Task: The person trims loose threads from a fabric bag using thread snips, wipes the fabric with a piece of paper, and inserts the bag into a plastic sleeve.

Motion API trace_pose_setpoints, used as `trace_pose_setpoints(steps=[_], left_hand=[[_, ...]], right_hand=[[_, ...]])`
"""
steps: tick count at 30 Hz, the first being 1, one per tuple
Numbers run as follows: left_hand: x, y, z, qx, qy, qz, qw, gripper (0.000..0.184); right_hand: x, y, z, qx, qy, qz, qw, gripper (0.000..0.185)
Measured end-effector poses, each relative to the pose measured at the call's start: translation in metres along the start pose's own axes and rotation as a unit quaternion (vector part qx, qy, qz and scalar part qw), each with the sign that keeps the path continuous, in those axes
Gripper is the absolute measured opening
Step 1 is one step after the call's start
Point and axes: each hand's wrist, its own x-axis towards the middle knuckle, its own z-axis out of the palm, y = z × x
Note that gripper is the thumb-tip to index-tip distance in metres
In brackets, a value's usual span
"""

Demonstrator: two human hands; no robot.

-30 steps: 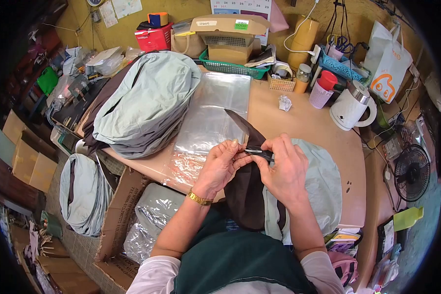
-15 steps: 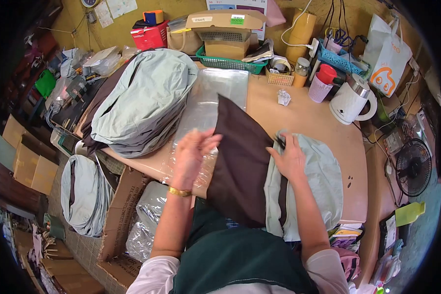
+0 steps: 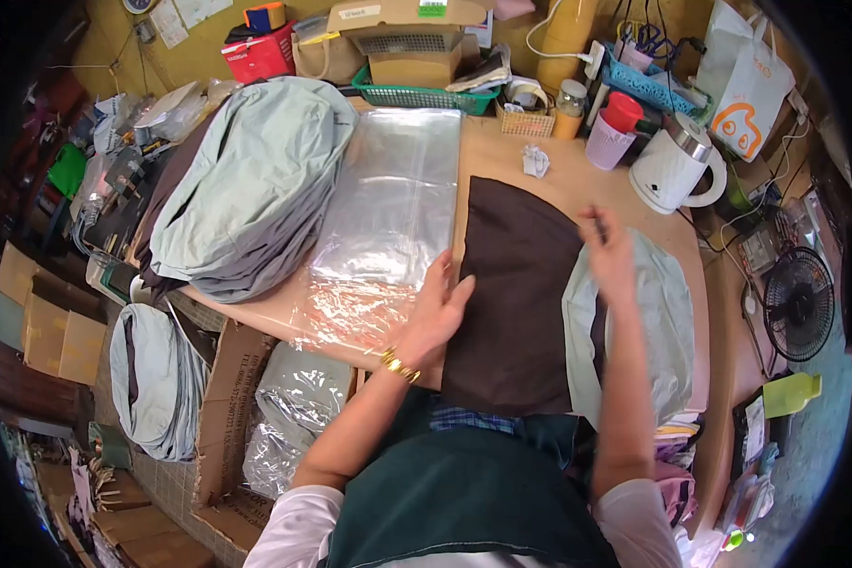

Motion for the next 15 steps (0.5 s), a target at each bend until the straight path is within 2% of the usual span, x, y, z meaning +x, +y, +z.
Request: trace_pose_setpoints(steps=[1,2,3,4,5,7,8,10,12,15], left_hand=[[0.01,-0.007,0.011,0.08,0.013,0.031,0.996,0.068],[0.017,-0.009,0.021,0.08,0.012,0.03,0.996,0.068],[0.024,-0.011,0.029,0.138,0.03,0.034,0.989,0.071],[0.025,-0.014,0.033,0.195,0.047,0.038,0.979,0.074],[0.023,-0.019,0.033,0.197,0.043,0.035,0.979,0.074],[0.016,-0.029,0.028,0.077,-0.032,0.047,0.995,0.074],[0.003,-0.01,0.017,0.166,-0.072,-0.003,0.983,0.051],[-0.013,0.022,-0.016,0.201,-0.254,-0.167,0.931,0.031],[-0.039,0.008,-0.043,0.191,-0.214,-0.053,0.956,0.032],[-0.058,0.015,-0.088,0.156,-0.18,-0.055,0.97,0.035]], right_hand=[[-0.027,-0.026,0.02,0.011,-0.019,0.031,0.999,0.018],[-0.047,-0.027,0.045,-0.007,0.002,-0.079,0.997,0.02],[-0.06,-0.03,0.065,-0.085,-0.037,-0.027,0.995,0.031],[-0.067,-0.014,0.085,-0.118,-0.049,-0.049,0.991,0.043],[-0.066,0.008,0.099,-0.178,-0.023,-0.104,0.978,0.046],[-0.05,0.045,0.108,-0.278,0.0,-0.109,0.954,0.04],[-0.037,0.055,0.107,-0.279,-0.001,-0.105,0.955,0.04],[-0.014,0.07,0.104,-0.293,0.009,-0.102,0.95,0.033],[0.004,0.079,0.099,-0.302,0.011,-0.087,0.949,0.03],[0.014,0.081,0.099,-0.308,0.016,-0.073,0.948,0.027]])
